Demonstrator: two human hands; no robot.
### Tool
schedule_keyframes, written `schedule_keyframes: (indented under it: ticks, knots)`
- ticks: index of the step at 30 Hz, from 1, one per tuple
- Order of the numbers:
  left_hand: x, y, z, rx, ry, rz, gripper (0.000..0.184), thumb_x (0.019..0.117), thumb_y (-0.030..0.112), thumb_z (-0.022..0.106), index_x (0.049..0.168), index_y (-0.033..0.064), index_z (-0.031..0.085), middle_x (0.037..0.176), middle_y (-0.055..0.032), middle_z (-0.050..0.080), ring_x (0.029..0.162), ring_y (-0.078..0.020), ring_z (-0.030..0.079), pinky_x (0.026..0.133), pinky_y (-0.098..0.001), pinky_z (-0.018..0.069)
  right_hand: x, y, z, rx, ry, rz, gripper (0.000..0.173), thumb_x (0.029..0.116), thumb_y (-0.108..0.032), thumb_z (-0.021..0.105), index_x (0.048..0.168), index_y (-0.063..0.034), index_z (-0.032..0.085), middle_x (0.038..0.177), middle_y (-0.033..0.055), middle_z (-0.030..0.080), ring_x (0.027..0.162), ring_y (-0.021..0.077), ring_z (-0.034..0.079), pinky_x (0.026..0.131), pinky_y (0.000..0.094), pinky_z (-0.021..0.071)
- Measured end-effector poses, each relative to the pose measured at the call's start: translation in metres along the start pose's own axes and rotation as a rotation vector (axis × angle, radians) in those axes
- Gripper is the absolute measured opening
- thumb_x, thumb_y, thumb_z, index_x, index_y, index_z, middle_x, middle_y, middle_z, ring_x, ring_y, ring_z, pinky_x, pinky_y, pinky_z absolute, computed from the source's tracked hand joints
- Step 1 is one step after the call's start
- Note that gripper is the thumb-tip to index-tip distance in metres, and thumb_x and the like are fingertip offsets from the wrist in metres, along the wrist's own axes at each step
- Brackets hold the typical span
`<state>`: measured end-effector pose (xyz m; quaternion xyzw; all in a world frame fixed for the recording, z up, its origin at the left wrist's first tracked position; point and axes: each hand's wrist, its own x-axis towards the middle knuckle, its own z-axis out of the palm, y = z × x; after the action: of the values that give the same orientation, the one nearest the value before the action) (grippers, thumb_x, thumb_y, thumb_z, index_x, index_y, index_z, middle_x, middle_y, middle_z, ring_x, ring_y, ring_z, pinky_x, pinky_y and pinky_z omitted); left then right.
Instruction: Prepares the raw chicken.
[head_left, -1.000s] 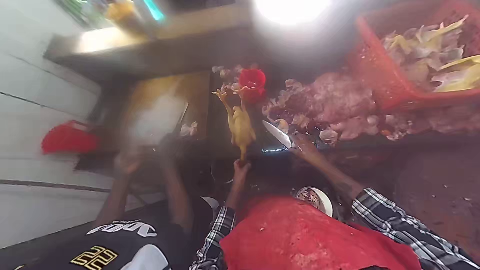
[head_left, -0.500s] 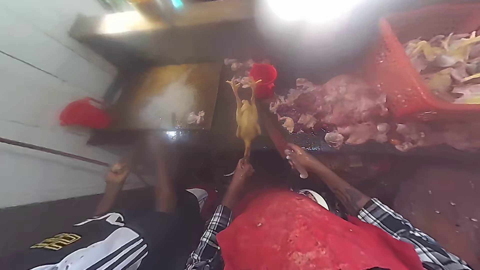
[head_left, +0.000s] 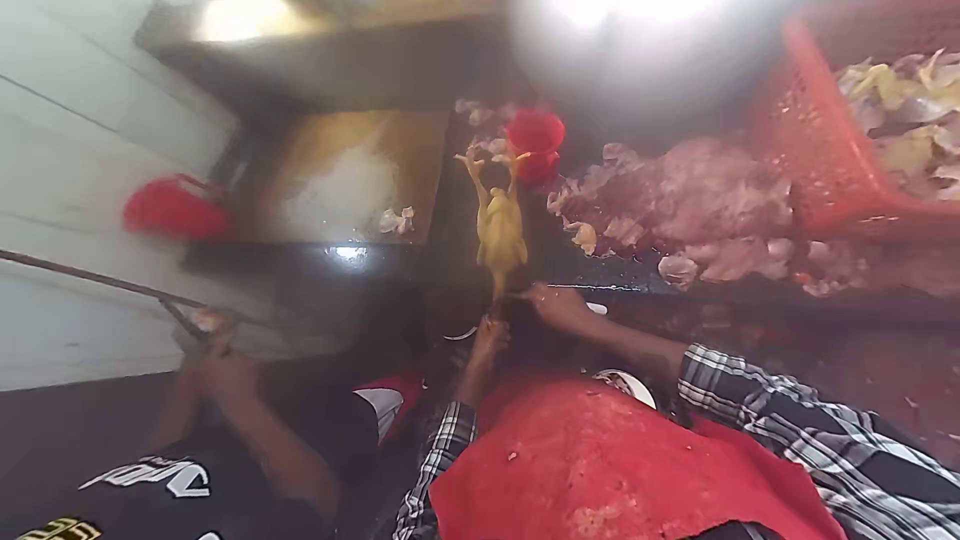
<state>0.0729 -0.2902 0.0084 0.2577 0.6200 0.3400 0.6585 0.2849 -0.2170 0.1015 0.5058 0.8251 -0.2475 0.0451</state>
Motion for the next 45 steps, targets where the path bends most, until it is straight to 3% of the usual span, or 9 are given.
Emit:
schedule_keyframes:
  ticks: [5,10,15,27,32,36,39,42,45]
  knots:
    - [0.009,0.007,-0.01,-0.038,-0.043,-0.048,0.042,0.106,0.022,0.055,0.143,0.0051,0.045,0.106,-0.0148,0.068,0.085,-0.0232,0.069,0.072,-0.0394,0.0595,-0.004,-0.006,0.012,-0.03,-0.053,-0.05,0.036,0.1053,-0.018,0.041,0.132,-0.0168,0.065,0.13,0.0135,0.065,0.097,0.0405,0.07,0.076,0.0636,0.0563]
    - [0.015,0.01,-0.024,-0.018,-0.117,-0.04,0.053,0.105,0.023,0.057,0.151,0.0096,0.035,0.113,-0.0142,0.067,0.086,-0.0227,0.069,0.071,-0.0382,0.0591,0.0,-0.012,0.016,0.038,0.012,0.086,0.039,0.1081,-0.025,0.037,0.138,-0.0213,0.062,0.134,0.0119,0.064,0.103,0.0377,0.07,0.083,0.0611,0.0574]
    - [0.022,0.005,-0.032,0.028,-0.115,-0.07,0.055,0.102,0.023,0.062,0.149,0.0084,0.038,0.111,-0.0154,0.068,0.088,-0.0243,0.07,0.074,-0.0407,0.0598,-0.001,-0.017,0.023,0.063,-0.046,0.057,0.037,0.1074,-0.028,0.039,0.134,-0.0207,0.064,0.132,0.0109,0.066,0.103,0.0382,0.07,0.082,0.0635,0.0563]
    - [0.022,-0.002,-0.044,-0.044,-0.225,-0.06,0.049,0.1074,0.019,0.05,0.153,0.0093,0.032,0.119,-0.0122,0.064,0.087,-0.0207,0.068,0.073,-0.0369,0.0593,0.006,-0.018,0.038,0.139,-0.18,0.065,0.039,0.1069,-0.027,0.04,0.134,-0.0126,0.064,0.133,0.0152,0.064,0.117,0.038,0.065,0.094,0.0638,0.052]
    - [0.012,0.004,-0.045,-0.147,-0.255,-0.089,0.056,0.1075,0.015,0.045,0.158,0.0139,0.022,0.12,-0.014,0.066,0.084,-0.0225,0.07,0.07,-0.0375,0.06,0.017,-0.01,0.029,0.166,-0.048,0.091,0.04,0.1079,-0.031,0.041,0.136,-0.0125,0.063,0.135,0.0127,0.064,0.12,0.0332,0.065,0.098,0.0581,0.053]
    - [0.008,0.007,-0.052,-0.158,-0.293,-0.092,0.054,0.1055,0.015,0.046,0.156,0.013,0.027,0.12,-0.0137,0.067,0.083,-0.0211,0.069,0.071,-0.0365,0.0591,0.012,-0.013,0.044,0.267,-0.169,0.006,0.038,0.1067,-0.03,0.043,0.131,-0.0097,0.065,0.132,0.015,0.065,0.123,0.034,0.063,0.101,0.0607,0.0493]
    - [-0.006,0.006,-0.056,-0.24,-0.316,-0.091,0.053,0.1044,0.013,0.048,0.154,0.011,0.031,0.117,-0.0135,0.068,0.081,-0.0197,0.068,0.069,-0.0346,0.058,-0.006,-0.026,0.039,0.247,-0.102,-0.073,0.038,0.1076,-0.031,0.043,0.133,-0.0117,0.063,0.134,0.0116,0.065,0.119,0.031,0.066,0.097,0.0569,0.0538]
    - [-0.011,0.015,-0.055,-0.283,-0.38,-0.067,0.03,0.103,0.01,0.045,0.132,0.006,0.048,0.099,-0.0092,0.065,0.069,-0.0157,0.061,0.06,-0.0312,0.0536,-0.008,-0.031,0.032,0.139,-0.108,-0.062,0.035,0.1064,-0.029,0.044,0.13,-0.0134,0.064,0.129,0.0121,0.066,0.106,0.0362,0.069,0.085,0.0615,0.0559]
    - [-0.018,0.023,-0.054,-0.278,-0.446,-0.096,0.045,0.1053,0.014,0.041,0.15,0.0119,0.036,0.095,-0.007,0.063,0.062,-0.0121,0.056,0.054,-0.0269,0.0494,0.01,-0.021,0.021,0.065,-0.046,0.093,0.035,0.1071,-0.03,0.042,0.129,-0.0113,0.064,0.126,0.0156,0.067,0.101,0.0405,0.07,0.081,0.0643,0.0561]
